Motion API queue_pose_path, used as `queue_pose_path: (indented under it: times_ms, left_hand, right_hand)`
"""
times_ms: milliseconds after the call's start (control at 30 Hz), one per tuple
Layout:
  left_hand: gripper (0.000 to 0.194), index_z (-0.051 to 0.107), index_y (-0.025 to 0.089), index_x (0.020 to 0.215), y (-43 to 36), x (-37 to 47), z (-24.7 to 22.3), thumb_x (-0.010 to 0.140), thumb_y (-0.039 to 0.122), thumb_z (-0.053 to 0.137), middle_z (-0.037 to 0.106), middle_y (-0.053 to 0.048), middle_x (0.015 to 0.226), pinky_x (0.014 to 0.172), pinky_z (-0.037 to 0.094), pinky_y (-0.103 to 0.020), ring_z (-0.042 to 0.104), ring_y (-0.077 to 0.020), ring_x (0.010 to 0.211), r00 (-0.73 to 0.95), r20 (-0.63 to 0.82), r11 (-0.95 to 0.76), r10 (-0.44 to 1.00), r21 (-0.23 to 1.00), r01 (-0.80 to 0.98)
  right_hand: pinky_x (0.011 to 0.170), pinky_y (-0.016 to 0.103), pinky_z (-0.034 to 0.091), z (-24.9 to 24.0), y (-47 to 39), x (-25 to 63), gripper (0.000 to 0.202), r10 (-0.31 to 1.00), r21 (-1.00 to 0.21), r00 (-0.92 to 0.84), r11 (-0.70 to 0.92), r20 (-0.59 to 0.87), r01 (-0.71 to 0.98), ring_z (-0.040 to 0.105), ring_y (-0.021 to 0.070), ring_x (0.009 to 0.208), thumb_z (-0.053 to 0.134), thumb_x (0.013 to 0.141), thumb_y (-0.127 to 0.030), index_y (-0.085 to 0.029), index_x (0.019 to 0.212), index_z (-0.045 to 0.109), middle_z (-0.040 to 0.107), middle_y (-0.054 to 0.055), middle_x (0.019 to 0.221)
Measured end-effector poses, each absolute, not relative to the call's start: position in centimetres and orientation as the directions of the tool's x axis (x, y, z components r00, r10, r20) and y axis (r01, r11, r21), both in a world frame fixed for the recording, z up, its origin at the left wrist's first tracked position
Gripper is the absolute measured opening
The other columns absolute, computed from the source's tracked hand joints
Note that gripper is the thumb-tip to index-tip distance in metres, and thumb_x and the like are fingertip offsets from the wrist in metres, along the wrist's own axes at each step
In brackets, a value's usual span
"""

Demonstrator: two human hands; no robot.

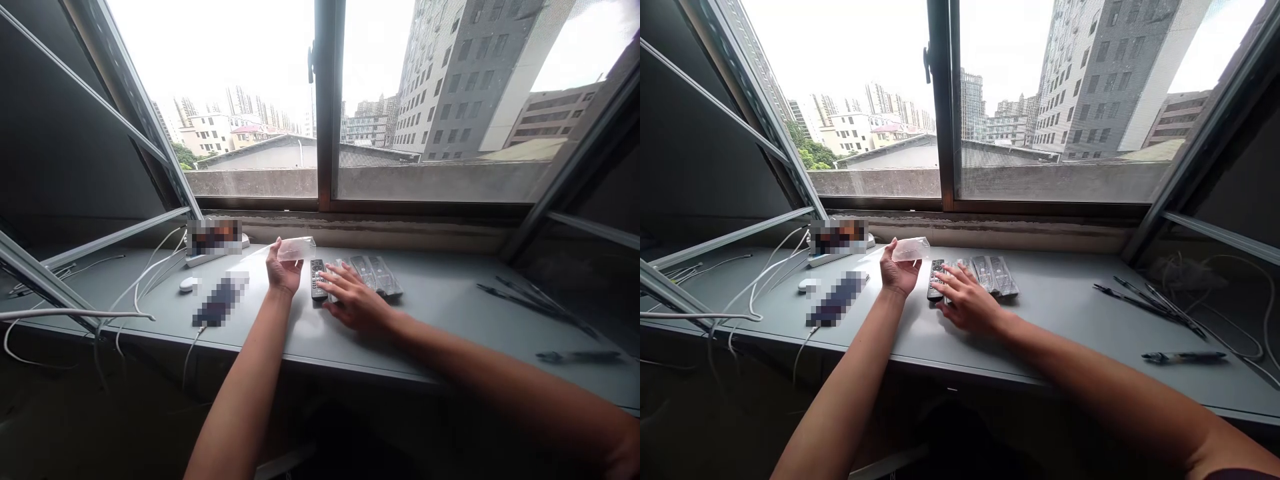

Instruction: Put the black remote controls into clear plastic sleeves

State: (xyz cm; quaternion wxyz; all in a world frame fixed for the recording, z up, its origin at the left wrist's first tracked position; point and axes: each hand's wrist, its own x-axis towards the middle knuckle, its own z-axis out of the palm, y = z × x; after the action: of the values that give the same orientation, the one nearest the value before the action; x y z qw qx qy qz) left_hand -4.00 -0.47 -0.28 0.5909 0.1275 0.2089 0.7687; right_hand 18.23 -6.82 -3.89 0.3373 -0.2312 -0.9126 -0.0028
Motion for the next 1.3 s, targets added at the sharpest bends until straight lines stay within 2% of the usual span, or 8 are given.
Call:
queue_pose_path:
  times_ms: [300,533,667,767,867,1000,1100,1300]
  left_hand:
    - [0.02,0.071,0.023,0.097,-0.8,-3.5,0.1,0.086,0.03,0.085,0.075,-0.001,0.094,0.081,0.056,-0.031,0.073,-0.0182,0.083,-0.268,-0.008,-0.227,0.963,0.502,-0.835]
    - [0.019,0.071,0.023,0.098,-1.0,-3.5,0.3,0.087,0.03,0.085,0.075,-0.001,0.094,0.081,0.057,-0.031,0.073,-0.0172,0.081,-0.266,-0.007,-0.228,0.964,0.496,-0.838]
    - [0.017,0.07,0.023,0.099,-0.9,-3.9,0.4,0.09,0.029,0.082,0.076,-0.002,0.094,0.081,0.057,-0.031,0.073,-0.0177,0.083,-0.277,-0.016,-0.236,0.961,0.477,-0.847]
    - [0.016,0.069,0.023,0.099,-1.0,-4.1,0.4,0.091,0.03,0.081,0.076,-0.003,0.094,0.08,0.058,-0.031,0.073,-0.0183,0.083,-0.276,-0.012,-0.239,0.961,0.466,-0.852]
    - [0.018,0.07,0.023,0.102,-0.9,-4.1,0.4,0.091,0.03,0.081,0.076,-0.003,0.096,0.081,0.059,-0.032,0.074,-0.0188,0.084,-0.273,-0.021,-0.232,0.962,0.469,-0.852]
    - [0.02,0.069,0.022,0.103,-0.8,-4.1,0.2,0.09,0.03,0.082,0.075,-0.003,0.096,0.081,0.059,-0.032,0.074,-0.019,0.084,-0.282,-0.046,-0.226,0.958,0.481,-0.847]
    - [0.021,0.069,0.022,0.103,-0.8,-4.2,0.1,0.089,0.031,0.083,0.076,-0.003,0.097,0.079,0.059,-0.032,0.075,-0.0194,0.085,-0.289,-0.053,-0.227,0.956,0.49,-0.842]
    - [0.024,0.069,0.024,0.104,-0.6,-4.4,-0.2,0.086,0.031,0.085,0.076,-0.003,0.097,0.079,0.059,-0.032,0.075,-0.0195,0.085,-0.286,-0.033,-0.232,0.958,0.497,-0.836]
  right_hand:
    - [0.136,0.075,0.014,-3.5,-8.7,17.7,0.032,0.369,-0.175,-0.791,0.929,0.488,0.326,0.055,0.0391,0.155,0.064,0.112,-0.033,-0.024,0.141,0.075,0.075,0.01,0.148]
    - [0.132,0.065,0.034,-4.6,-9.4,16.9,0.012,0.322,-0.22,-0.748,0.946,0.581,0.237,0.077,0.027,0.118,0.071,0.106,-0.024,-0.024,0.117,0.077,0.081,0.009,0.133]
    - [0.102,0.05,0.061,-3.8,-10.0,16.4,0.004,0.367,-0.29,-0.688,0.928,0.626,0.232,0.075,0.0274,0.104,0.077,0.1,-0.022,-0.024,0.103,0.074,0.082,0.008,0.12]
    - [0.092,0.045,0.062,-2.4,-10.3,16.5,0.004,0.465,-0.414,-0.613,0.879,0.638,0.236,0.075,0.0277,0.103,0.076,0.1,-0.025,-0.024,0.1,0.073,0.081,0.009,0.115]
    - [0.086,0.04,0.064,-0.7,-9.3,16.8,0.009,0.695,-0.69,-0.445,0.694,0.565,0.206,0.076,0.0247,0.096,0.076,0.101,-0.03,-0.023,0.096,0.074,0.08,0.009,0.109]
    - [0.076,0.033,0.069,1.2,-6.3,17.6,0.015,0.953,-0.989,-0.266,0.127,0.142,-0.073,0.074,0.0165,0.076,0.08,0.099,-0.029,-0.018,0.091,0.074,0.078,0.008,0.102]
    - [0.083,0.032,0.072,1.8,-4.6,18.1,0.01,0.96,-0.947,-0.272,-0.15,-0.069,-0.286,0.077,0.0154,0.075,0.081,0.095,-0.014,-0.015,0.089,0.073,0.077,0.008,0.095]
    - [0.088,0.028,0.074,0.7,-4.3,19.4,0.036,0.943,-0.783,-0.323,-0.263,-0.084,-0.563,0.084,0.0198,0.098,0.076,0.092,0.002,-0.016,0.122,0.068,0.08,0.01,0.104]
